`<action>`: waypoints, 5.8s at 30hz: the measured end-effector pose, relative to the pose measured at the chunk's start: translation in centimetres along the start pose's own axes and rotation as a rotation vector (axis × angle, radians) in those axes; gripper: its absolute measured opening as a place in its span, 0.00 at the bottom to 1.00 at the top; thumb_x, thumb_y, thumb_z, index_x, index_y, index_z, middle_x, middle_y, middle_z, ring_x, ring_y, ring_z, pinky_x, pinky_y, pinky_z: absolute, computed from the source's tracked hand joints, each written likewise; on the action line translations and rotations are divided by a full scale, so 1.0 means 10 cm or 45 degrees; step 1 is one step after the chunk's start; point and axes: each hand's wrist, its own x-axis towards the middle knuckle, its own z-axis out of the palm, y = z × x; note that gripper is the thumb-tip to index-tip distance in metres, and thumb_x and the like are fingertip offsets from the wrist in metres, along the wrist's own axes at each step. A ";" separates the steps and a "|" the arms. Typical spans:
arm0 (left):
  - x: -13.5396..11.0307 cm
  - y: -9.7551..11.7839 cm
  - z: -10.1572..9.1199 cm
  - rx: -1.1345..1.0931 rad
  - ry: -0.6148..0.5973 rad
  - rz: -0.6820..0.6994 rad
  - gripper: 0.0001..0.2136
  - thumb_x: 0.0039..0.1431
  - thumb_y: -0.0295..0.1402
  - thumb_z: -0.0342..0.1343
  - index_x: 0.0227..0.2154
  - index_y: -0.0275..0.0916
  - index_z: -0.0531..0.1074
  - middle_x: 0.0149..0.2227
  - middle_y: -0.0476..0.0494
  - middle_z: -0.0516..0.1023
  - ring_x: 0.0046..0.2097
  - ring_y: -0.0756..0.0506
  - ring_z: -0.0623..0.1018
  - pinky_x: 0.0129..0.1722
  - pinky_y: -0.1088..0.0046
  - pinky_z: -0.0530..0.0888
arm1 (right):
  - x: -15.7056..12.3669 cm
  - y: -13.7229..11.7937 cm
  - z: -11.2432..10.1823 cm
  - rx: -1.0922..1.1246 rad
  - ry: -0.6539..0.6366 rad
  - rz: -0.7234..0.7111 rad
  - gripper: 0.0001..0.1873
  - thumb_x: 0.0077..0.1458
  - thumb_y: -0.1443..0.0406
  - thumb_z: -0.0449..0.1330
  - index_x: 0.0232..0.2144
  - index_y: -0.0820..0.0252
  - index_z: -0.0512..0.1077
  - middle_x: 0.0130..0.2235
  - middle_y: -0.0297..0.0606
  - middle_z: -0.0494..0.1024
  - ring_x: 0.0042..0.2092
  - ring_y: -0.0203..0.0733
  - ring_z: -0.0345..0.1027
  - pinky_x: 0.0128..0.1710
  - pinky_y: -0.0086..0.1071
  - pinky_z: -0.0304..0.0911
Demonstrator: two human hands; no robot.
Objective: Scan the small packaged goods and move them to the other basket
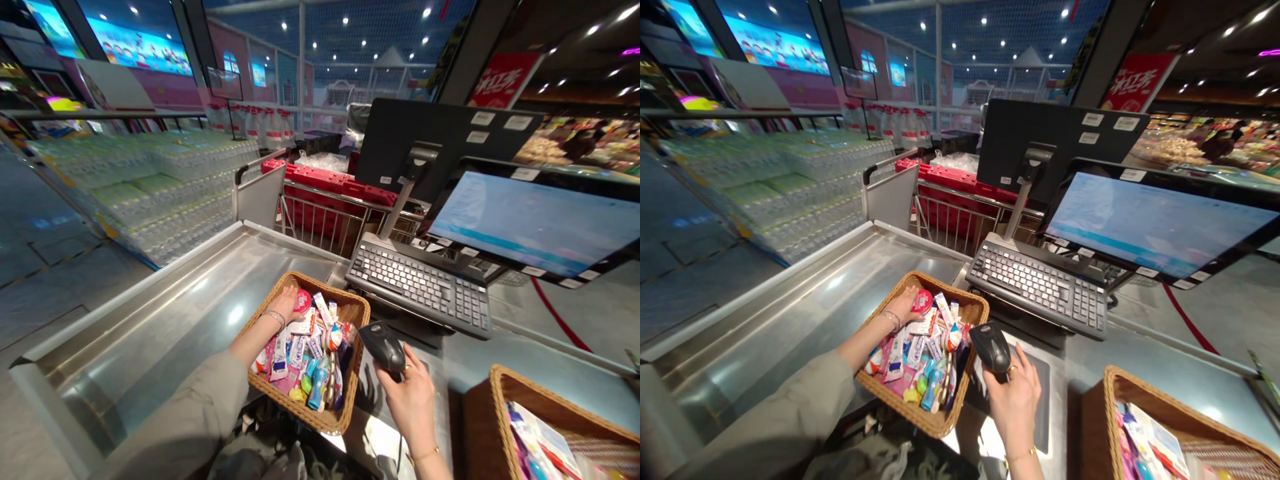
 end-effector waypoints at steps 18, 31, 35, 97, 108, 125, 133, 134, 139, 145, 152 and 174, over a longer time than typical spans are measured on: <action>-0.02 0.34 0.03 0.118 -0.017 -0.002 0.44 0.41 0.53 0.67 0.60 0.39 0.61 0.60 0.29 0.68 0.60 0.32 0.69 0.64 0.42 0.48 | 0.00 0.03 -0.03 -0.067 0.027 -0.053 0.20 0.46 0.51 0.60 0.32 0.60 0.79 0.50 0.52 0.77 0.57 0.56 0.66 0.58 0.50 0.57; -0.24 0.43 0.01 0.260 0.186 0.102 0.39 0.47 0.54 0.63 0.59 0.38 0.65 0.57 0.31 0.72 0.60 0.31 0.67 0.64 0.38 0.39 | -0.05 0.06 -0.12 -0.108 0.058 -0.111 0.20 0.47 0.51 0.60 0.33 0.61 0.79 0.50 0.55 0.76 0.57 0.58 0.66 0.57 0.51 0.59; -0.37 0.49 -0.02 0.328 0.300 0.142 0.38 0.45 0.52 0.64 0.58 0.37 0.66 0.55 0.32 0.74 0.60 0.29 0.67 0.63 0.35 0.37 | -0.07 0.04 -0.16 -0.105 0.075 -0.142 0.19 0.47 0.52 0.59 0.33 0.61 0.79 0.49 0.54 0.77 0.57 0.58 0.65 0.56 0.51 0.59; -0.61 1.80 -0.40 0.272 0.639 0.809 0.35 0.56 0.47 0.59 0.64 0.43 0.57 0.62 0.34 0.67 0.64 0.32 0.63 0.63 0.34 0.33 | -0.50 0.06 -0.89 -0.276 0.100 -0.308 0.13 0.47 0.63 0.60 0.38 0.50 0.77 0.52 0.34 0.77 0.64 0.57 0.55 0.63 0.63 0.34; -0.60 1.86 -0.38 0.260 0.649 0.813 0.35 0.56 0.49 0.58 0.64 0.43 0.57 0.61 0.34 0.68 0.64 0.32 0.63 0.64 0.36 0.33 | -0.54 0.11 -0.91 -0.307 0.156 -0.349 0.12 0.48 0.62 0.60 0.38 0.51 0.76 0.51 0.34 0.78 0.64 0.55 0.55 0.63 0.63 0.36; -0.56 2.06 -0.40 0.196 0.617 0.890 0.36 0.56 0.49 0.59 0.64 0.42 0.56 0.62 0.34 0.67 0.64 0.34 0.63 0.63 0.37 0.28 | -0.56 0.18 -1.00 -0.319 0.285 -0.331 0.14 0.46 0.64 0.59 0.38 0.52 0.76 0.50 0.35 0.79 0.62 0.55 0.59 0.63 0.60 0.37; -0.50 2.32 -0.34 0.159 0.657 1.014 0.37 0.56 0.52 0.57 0.64 0.42 0.56 0.61 0.36 0.68 0.64 0.35 0.64 0.64 0.39 0.30 | -0.65 0.33 -1.13 -0.376 0.328 -0.246 0.14 0.46 0.64 0.60 0.39 0.52 0.76 0.51 0.36 0.78 0.62 0.56 0.58 0.63 0.60 0.38; -0.50 2.35 -0.33 0.157 0.665 1.029 0.37 0.55 0.52 0.58 0.64 0.42 0.56 0.61 0.36 0.68 0.63 0.35 0.65 0.64 0.39 0.31 | -0.66 0.35 -1.15 -0.382 0.340 -0.241 0.15 0.47 0.64 0.60 0.40 0.52 0.76 0.51 0.37 0.77 0.62 0.57 0.58 0.63 0.60 0.38; -0.48 2.52 -0.33 0.091 0.692 1.112 0.37 0.55 0.52 0.58 0.64 0.42 0.56 0.61 0.35 0.69 0.63 0.35 0.66 0.63 0.39 0.26 | -0.70 0.43 -1.24 -0.415 0.427 -0.247 0.18 0.47 0.64 0.60 0.44 0.52 0.75 0.51 0.38 0.77 0.61 0.56 0.59 0.63 0.60 0.37; -0.47 2.73 -0.29 0.060 0.675 1.206 0.37 0.56 0.53 0.57 0.64 0.42 0.56 0.61 0.35 0.69 0.63 0.36 0.66 0.63 0.40 0.25 | -0.78 0.53 -1.36 -0.462 0.561 -0.217 0.15 0.47 0.63 0.61 0.40 0.53 0.75 0.46 0.38 0.80 0.59 0.56 0.61 0.62 0.59 0.41; -0.49 3.00 -0.21 0.054 0.649 1.296 0.38 0.55 0.54 0.57 0.64 0.43 0.56 0.61 0.35 0.69 0.63 0.35 0.66 0.64 0.38 0.29 | -0.92 0.65 -1.51 -0.502 0.641 -0.055 0.15 0.50 0.59 0.61 0.41 0.53 0.75 0.46 0.40 0.80 0.58 0.56 0.62 0.61 0.59 0.43; -0.58 3.82 0.09 -0.048 0.460 1.643 0.37 0.56 0.48 0.58 0.66 0.44 0.53 0.62 0.38 0.68 0.62 0.34 0.64 0.63 0.33 0.35 | -1.34 1.14 -2.14 -0.562 1.101 0.211 0.24 0.52 0.48 0.59 0.35 0.64 0.77 0.41 0.51 0.80 0.55 0.57 0.67 0.55 0.55 0.59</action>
